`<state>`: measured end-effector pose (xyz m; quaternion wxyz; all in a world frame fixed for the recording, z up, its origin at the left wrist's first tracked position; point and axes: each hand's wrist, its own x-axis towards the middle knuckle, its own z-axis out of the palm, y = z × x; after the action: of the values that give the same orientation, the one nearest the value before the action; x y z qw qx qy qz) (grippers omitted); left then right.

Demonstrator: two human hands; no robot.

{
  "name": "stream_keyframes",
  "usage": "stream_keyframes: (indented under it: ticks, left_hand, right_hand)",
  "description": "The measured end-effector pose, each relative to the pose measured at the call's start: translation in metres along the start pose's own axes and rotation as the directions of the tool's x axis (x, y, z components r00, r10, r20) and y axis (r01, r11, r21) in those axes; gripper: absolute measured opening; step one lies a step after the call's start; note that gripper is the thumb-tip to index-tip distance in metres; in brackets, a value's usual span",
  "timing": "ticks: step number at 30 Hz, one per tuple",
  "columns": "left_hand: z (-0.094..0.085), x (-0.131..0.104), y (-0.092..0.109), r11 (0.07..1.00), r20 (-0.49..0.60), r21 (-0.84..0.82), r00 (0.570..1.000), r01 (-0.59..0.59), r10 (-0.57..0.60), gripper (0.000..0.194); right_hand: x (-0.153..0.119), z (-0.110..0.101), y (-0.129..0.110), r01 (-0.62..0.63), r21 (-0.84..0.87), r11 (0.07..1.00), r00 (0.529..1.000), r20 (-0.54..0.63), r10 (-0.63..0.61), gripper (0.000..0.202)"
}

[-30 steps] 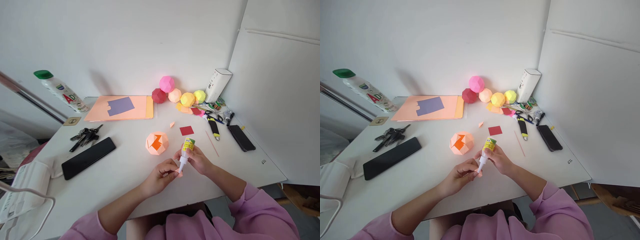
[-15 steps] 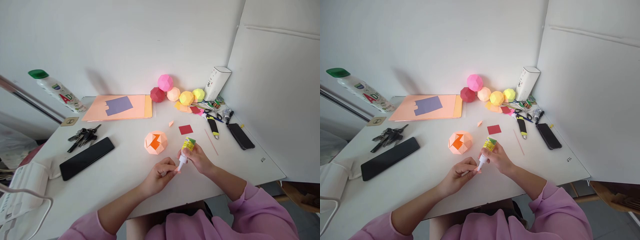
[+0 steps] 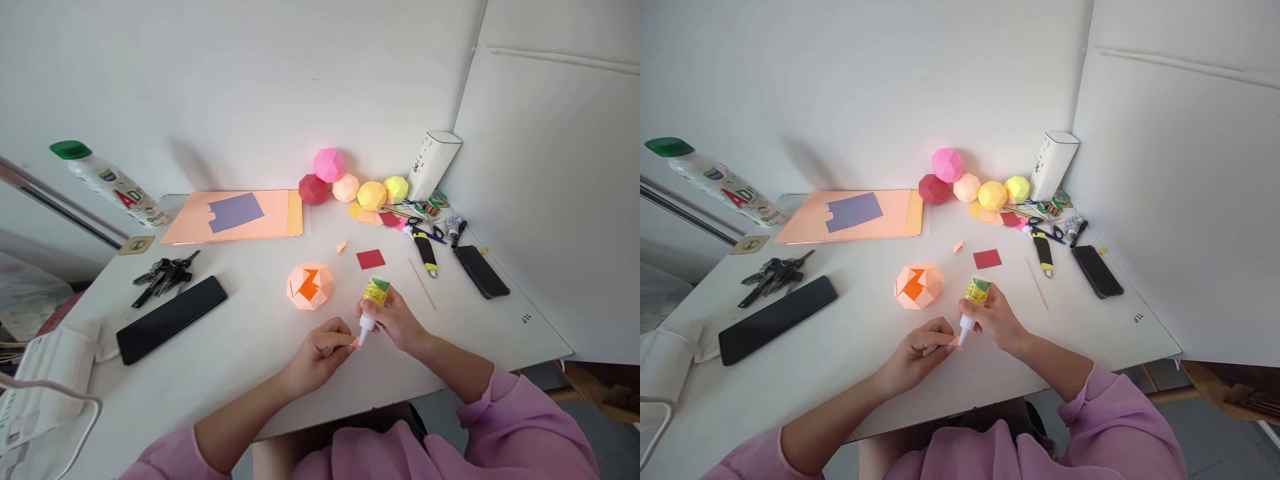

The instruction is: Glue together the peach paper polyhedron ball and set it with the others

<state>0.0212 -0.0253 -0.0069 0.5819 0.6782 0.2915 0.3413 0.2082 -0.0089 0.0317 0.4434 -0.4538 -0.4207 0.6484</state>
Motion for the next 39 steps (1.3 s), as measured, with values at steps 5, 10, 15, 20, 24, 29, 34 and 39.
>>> stream_keyframes:
  ticks: [5, 10, 15, 20, 24, 29, 34, 39]
  left_hand:
    - [-0.0005, 0.0001, 0.0002, 1.0, -0.004, -0.021, 1.0, 0.017, -0.017, 0.024]
    - [-0.0009, 0.0011, 0.0022, 0.993, -0.003, -0.078, 0.996, 0.091, -0.092, 0.027]
    - [-0.0017, 0.0022, 0.0027, 0.969, -0.003, -0.171, 0.984, 0.176, -0.18, 0.031]
    - [-0.0005, 0.0025, 0.0013, 0.946, 0.042, -0.24, 0.976, 0.217, -0.213, 0.031]
    - [0.0016, 0.0025, 0.0008, 0.959, 0.022, -0.205, 0.981, 0.195, -0.194, 0.032]
    - [0.0024, 0.0028, 0.0022, 0.973, -0.001, -0.158, 0.985, 0.169, -0.172, 0.034]
    - [0.0024, 0.002, 0.0028, 0.982, -0.007, -0.105, 0.987, 0.157, -0.159, 0.033]
    - [0.0026, 0.0014, 0.0005, 0.996, -0.015, -0.02, 0.996, 0.09, -0.091, 0.031]
  right_hand:
    - [-0.0011, -0.0006, 0.0016, 0.025, -0.027, 0.999, 1.0, 0.004, -0.025, 0.04]
    - [-0.0023, 0.0006, 0.001, 0.067, -0.063, 0.996, 0.998, 0.012, -0.066, 0.04]
    - [-0.0027, 0.0016, -0.0005, 0.075, -0.091, 0.993, 0.997, -0.01, -0.076, 0.04]
    - [-0.0031, 0.0011, 0.0019, 0.07, -0.085, 0.994, 0.997, -0.026, -0.072, 0.04]
    - [-0.0031, -0.0006, 0.0067, 0.073, -0.095, 0.993, 0.996, -0.035, -0.076, 0.038]
    - [-0.0044, -0.0013, 0.0081, 0.067, -0.117, 0.991, 0.996, -0.055, -0.074, 0.038]
    - [-0.0063, -0.0012, 0.0077, 0.052, -0.137, 0.989, 0.994, -0.085, -0.064, 0.039]
    - [-0.0065, -0.0006, 0.0075, 0.028, -0.155, 0.988, 0.992, -0.119, -0.047, 0.04]
